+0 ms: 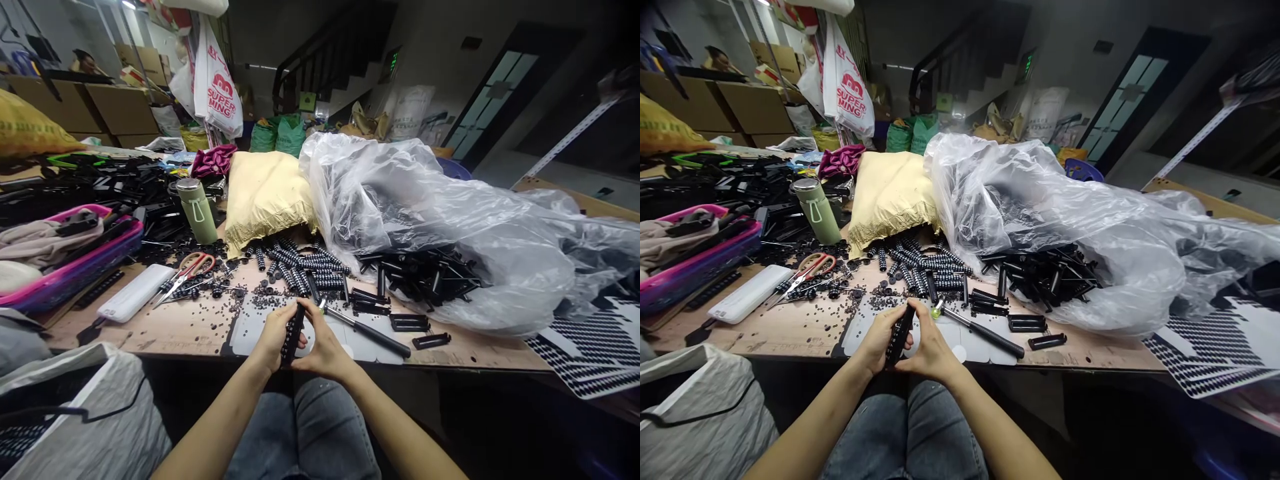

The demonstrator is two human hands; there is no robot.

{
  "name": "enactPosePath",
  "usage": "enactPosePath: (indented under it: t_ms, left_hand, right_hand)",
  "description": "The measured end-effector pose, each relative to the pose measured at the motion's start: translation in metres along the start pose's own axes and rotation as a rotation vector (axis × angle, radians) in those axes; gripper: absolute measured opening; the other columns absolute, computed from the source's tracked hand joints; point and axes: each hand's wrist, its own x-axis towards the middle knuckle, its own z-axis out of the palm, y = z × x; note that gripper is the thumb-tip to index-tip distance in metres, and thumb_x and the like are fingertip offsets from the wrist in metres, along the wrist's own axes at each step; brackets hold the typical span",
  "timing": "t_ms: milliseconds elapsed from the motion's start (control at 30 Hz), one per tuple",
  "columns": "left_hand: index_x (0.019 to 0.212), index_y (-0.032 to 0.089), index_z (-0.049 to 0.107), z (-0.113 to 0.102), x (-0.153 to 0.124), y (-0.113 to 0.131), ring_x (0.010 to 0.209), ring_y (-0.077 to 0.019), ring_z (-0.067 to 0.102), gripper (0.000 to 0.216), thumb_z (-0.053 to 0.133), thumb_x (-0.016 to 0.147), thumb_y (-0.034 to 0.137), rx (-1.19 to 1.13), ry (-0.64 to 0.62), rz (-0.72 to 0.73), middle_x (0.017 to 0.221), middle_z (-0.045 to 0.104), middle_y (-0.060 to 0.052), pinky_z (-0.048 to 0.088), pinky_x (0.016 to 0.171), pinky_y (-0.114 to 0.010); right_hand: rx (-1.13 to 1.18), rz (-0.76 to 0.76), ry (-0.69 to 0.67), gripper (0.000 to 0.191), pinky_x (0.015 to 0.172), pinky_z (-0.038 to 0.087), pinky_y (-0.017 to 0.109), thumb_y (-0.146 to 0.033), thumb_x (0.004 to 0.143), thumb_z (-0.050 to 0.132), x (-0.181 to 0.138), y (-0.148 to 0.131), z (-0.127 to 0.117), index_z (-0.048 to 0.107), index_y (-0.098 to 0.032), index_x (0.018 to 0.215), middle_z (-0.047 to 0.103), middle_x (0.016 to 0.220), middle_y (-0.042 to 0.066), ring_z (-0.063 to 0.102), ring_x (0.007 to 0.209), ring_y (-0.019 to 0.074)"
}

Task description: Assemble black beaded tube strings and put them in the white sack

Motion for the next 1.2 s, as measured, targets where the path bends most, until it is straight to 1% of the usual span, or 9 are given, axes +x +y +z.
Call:
enactPosePath:
  t_ms: [167, 333, 467, 567, 700, 833, 1000, 1133, 1200]
  left_hand:
    - [0.092, 0.012, 0.056, -0.006, 0.010, -0.008, 0.047, -0.0116, 0.053, 0.033, 0.045, 0.077, 0.039, 0.214, -0.003, 0.033, 0.065, 0.057, -0.004, 0.046, 0.047, -0.026]
    - [0.118, 0.017, 0.049, -0.024, 0.017, -0.041, 0.090, -0.0203, 0.053, 0.041, 0.048, 0.076, 0.021, 1.045, 0.077, 0.627, 0.097, 0.054, -0.010, 0.044, 0.080, -0.037]
    - [0.122, 0.015, 0.043, -0.044, 0.019, -0.051, 0.088, -0.0197, 0.052, 0.044, 0.035, 0.080, 0.006, 1.567, -0.046, 0.844, 0.096, 0.055, -0.011, 0.045, 0.076, -0.036]
    - [0.120, 0.015, 0.044, -0.053, 0.019, -0.044, 0.082, -0.0184, 0.052, 0.044, 0.033, 0.079, 0.003, 1.775, -0.090, 0.920, 0.096, 0.056, -0.011, 0.044, 0.070, -0.033]
    - [0.119, 0.013, 0.046, -0.055, 0.017, -0.037, 0.079, -0.0192, 0.052, 0.042, 0.033, 0.080, 0.005, 1.927, -0.025, 0.925, 0.092, 0.057, -0.011, 0.042, 0.065, -0.032]
    - [0.120, 0.013, 0.046, -0.053, 0.016, -0.040, 0.084, -0.0199, 0.052, 0.043, 0.034, 0.079, 0.003, 1.974, 0.031, 0.942, 0.098, 0.058, -0.012, 0.041, 0.069, -0.034]
    - [0.120, 0.010, 0.045, -0.043, 0.015, -0.047, 0.092, -0.0213, 0.053, 0.040, 0.033, 0.082, 0.007, 1.964, 0.081, 0.901, 0.102, 0.060, -0.012, 0.038, 0.084, -0.042]
    - [0.127, 0.004, 0.036, -0.029, 0.014, -0.063, 0.123, -0.0282, 0.032, 0.051, 0.037, 0.083, 0.031, 1.873, 0.107, 0.862, 0.127, 0.043, -0.019, 0.022, 0.100, -0.051]
    - [0.129, 0.003, 0.031, -0.026, 0.013, -0.071, 0.127, -0.0298, 0.024, 0.056, 0.036, 0.082, 0.031, 1.808, 0.054, 0.851, 0.132, 0.038, -0.020, 0.017, 0.102, -0.053]
  right_hand:
    - [-0.011, 0.058, 0.089, 0.099, 0.103, 0.031, 0.040, -0.020, 0.049, 0.072, 0.001, 0.013, 0.018, 0.016, -0.017, 0.130, 0.030, 0.130, 0.013, 0.032, 0.122, 0.0246]
    - [-0.215, 0.074, 0.191, 0.083, 0.102, 0.031, 0.042, -0.022, 0.060, 0.065, -0.007, 0.034, 0.031, 0.019, -0.015, 0.130, 0.033, 0.129, 0.015, 0.031, 0.122, 0.0254]
    - [-0.638, 0.257, 0.243, 0.060, 0.091, 0.036, 0.048, -0.035, 0.070, 0.060, -0.033, 0.058, -0.009, 0.035, -0.015, 0.121, 0.043, 0.121, 0.016, 0.039, 0.113, 0.0298]
    - [-0.981, 0.461, 0.209, 0.025, 0.076, 0.040, 0.043, -0.038, 0.081, 0.046, -0.050, 0.066, -0.051, 0.053, -0.015, 0.091, 0.056, 0.095, 0.015, 0.049, 0.094, 0.0291]
    - [-0.864, 0.547, 0.063, 0.026, 0.059, 0.038, 0.029, -0.040, 0.088, 0.032, -0.059, 0.041, -0.067, 0.048, -0.019, 0.084, 0.059, 0.077, 0.007, 0.056, 0.069, 0.0206]
    - [-0.544, 0.589, 0.086, 0.033, 0.051, 0.035, 0.025, -0.041, 0.091, 0.015, -0.065, 0.007, -0.044, 0.042, -0.023, 0.085, 0.056, 0.062, 0.000, 0.056, 0.056, 0.0178]
    - [-0.597, 0.640, -0.038, 0.035, 0.047, 0.030, 0.024, -0.043, 0.089, 0.016, -0.062, -0.005, -0.030, 0.040, -0.023, 0.072, 0.054, 0.053, 0.000, 0.055, 0.050, 0.0195]
    - [-0.457, 0.496, 0.065, 0.037, 0.048, 0.032, 0.023, -0.043, 0.090, 0.013, -0.046, -0.024, -0.025, 0.041, -0.022, 0.078, 0.054, 0.054, 0.000, 0.054, 0.049, 0.0168]
    - [-0.460, 0.414, 0.019, 0.039, 0.048, 0.032, 0.024, -0.041, 0.090, 0.012, -0.039, -0.032, -0.012, 0.044, -0.021, 0.080, 0.056, 0.057, 0.001, 0.054, 0.050, 0.0166]
